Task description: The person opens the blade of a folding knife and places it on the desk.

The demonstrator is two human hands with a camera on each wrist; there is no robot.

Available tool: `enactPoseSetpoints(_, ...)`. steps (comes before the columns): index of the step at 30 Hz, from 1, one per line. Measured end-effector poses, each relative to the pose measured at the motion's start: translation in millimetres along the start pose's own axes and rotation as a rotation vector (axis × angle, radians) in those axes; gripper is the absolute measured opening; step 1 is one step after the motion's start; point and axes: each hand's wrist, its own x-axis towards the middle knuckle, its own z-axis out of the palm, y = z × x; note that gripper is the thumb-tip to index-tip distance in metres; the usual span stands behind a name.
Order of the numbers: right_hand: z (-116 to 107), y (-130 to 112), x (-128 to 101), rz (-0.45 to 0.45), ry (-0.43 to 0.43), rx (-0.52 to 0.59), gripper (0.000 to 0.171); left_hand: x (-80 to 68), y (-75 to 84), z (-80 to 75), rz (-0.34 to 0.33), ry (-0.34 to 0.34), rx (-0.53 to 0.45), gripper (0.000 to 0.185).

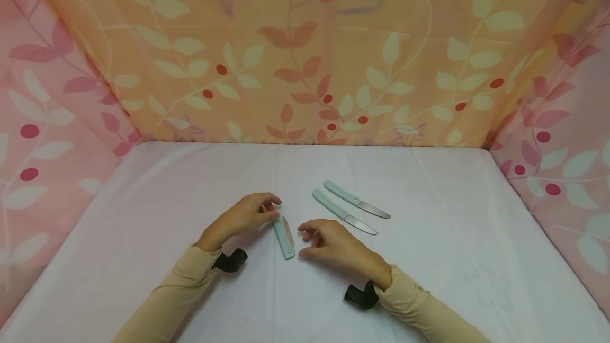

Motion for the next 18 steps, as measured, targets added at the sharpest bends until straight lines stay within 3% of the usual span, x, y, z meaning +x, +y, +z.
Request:
enactPoseSetpoints(10, 13, -4, 6, -0.016, 0.021, -0.088, 0.051, -2.4, -3.6, 3.3, -0.038, -0.051, 0.012, 0.028)
enactPoseSetpoints(18, 20, -3, 6, 0.022, 0.060, -0.150, 0.055, -3.1, -4.2, 8.8, -0.022, -0.025, -0.003, 0.021)
